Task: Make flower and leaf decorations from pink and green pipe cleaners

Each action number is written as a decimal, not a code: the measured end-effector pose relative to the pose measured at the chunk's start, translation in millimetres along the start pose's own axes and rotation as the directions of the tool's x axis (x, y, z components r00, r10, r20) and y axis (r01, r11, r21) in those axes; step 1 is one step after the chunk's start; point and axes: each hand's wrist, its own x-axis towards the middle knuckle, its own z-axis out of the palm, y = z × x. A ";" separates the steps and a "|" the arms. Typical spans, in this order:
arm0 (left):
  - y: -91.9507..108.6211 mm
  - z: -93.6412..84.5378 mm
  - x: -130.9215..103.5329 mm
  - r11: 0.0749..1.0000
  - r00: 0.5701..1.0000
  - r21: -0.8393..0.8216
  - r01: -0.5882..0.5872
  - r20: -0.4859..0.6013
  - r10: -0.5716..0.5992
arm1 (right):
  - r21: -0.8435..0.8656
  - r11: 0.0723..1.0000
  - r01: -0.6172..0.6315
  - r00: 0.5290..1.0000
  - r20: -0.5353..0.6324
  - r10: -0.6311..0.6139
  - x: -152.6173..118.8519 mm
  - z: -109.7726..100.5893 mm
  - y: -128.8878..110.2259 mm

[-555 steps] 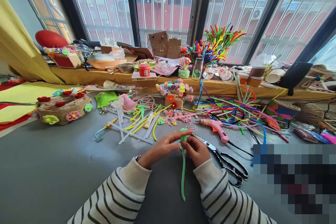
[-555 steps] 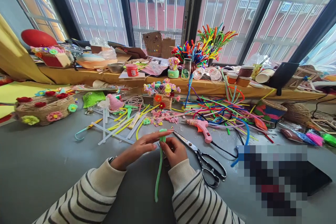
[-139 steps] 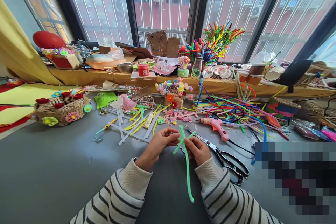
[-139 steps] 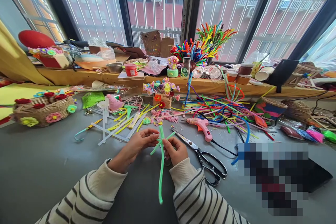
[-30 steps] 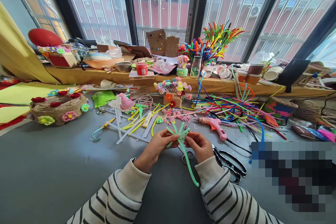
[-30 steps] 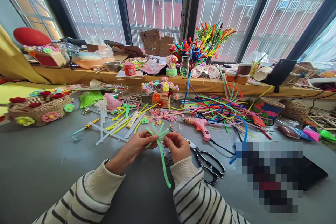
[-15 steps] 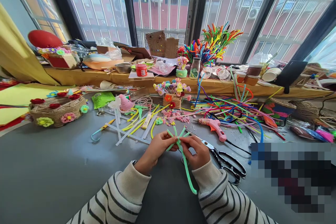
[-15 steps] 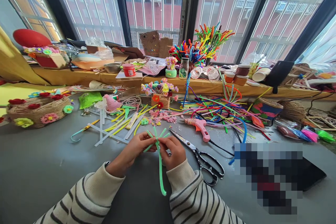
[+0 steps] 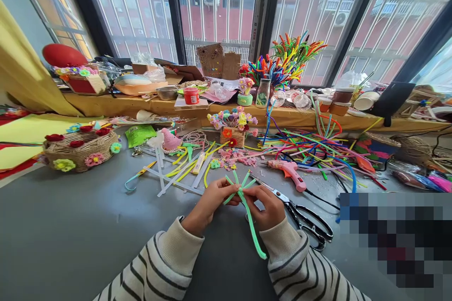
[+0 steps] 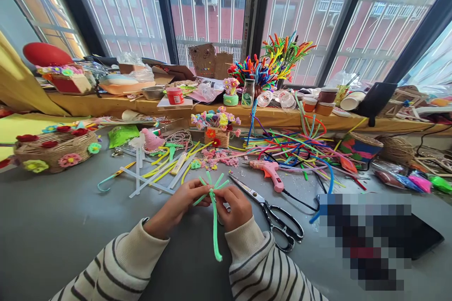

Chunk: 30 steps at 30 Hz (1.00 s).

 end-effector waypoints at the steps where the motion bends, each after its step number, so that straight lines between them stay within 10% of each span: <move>1: 0.5 0.1 -0.5 1.000 1.000 0.003 0.002 0.004 -0.002 | -0.036 0.999 0.014 1.000 0.001 -0.014 -0.2 -0.3 1.1; 15: 4.3 4.1 -4.8 1.000 1.000 0.002 -0.030 0.006 0.030 | -0.203 0.960 0.191 0.981 0.023 -0.190 -3.7 1.9 14.4; 23: 3.6 4.2 -4.5 0.999 0.999 -0.002 -0.038 0.017 0.038 | 0.072 0.989 -0.128 0.991 -0.021 0.130 -1.3 1.9 5.4; 30: -0.7 0.0 1.2 0.999 0.997 0.002 -0.037 0.060 0.037 | 0.282 0.835 -0.473 0.861 -0.051 0.505 -2.8 9.1 10.2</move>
